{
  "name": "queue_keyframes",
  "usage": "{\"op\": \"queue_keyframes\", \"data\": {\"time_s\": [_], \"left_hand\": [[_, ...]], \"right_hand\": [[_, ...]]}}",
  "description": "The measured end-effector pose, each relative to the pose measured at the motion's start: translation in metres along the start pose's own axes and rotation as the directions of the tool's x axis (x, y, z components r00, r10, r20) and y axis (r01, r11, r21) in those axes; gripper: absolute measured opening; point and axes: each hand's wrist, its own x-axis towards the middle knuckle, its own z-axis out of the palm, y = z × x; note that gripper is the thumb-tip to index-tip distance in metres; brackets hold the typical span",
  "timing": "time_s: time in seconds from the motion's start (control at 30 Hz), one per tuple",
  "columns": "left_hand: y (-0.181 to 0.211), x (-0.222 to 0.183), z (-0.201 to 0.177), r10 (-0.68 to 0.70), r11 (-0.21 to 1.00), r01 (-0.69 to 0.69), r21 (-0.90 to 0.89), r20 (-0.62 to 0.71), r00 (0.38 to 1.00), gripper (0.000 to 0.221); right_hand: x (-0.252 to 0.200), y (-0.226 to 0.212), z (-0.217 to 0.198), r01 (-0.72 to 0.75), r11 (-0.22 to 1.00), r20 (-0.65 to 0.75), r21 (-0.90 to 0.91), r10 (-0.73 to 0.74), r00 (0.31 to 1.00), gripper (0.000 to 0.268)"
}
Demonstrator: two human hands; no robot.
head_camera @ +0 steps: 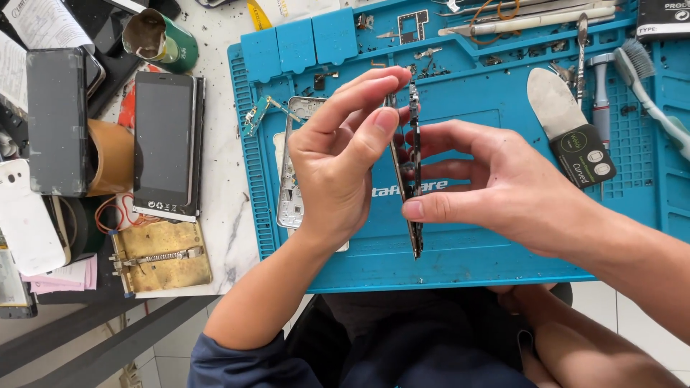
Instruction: Removing the screen assembly from a mobile phone using a spudger and tweezers at a repair workstation.
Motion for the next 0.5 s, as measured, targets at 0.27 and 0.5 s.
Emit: {"op": "queue_keyframes", "data": {"time_s": [0.27,0.5], "left_hand": [[0.002,-0.002,0.0,0.032,0.999,-0.033,0.035,0.01,0.999,0.02],[0.004,-0.003,0.0,0.057,0.997,-0.059,0.057,0.026,0.998,0.021]], "right_hand": [[0.001,0.007,-0.003,0.053,0.994,0.031,0.091,-0.056,0.998,0.068],[0.004,0.014,-0.006,0.104,0.987,0.039,0.119,-0.109,0.993,0.065]]}}
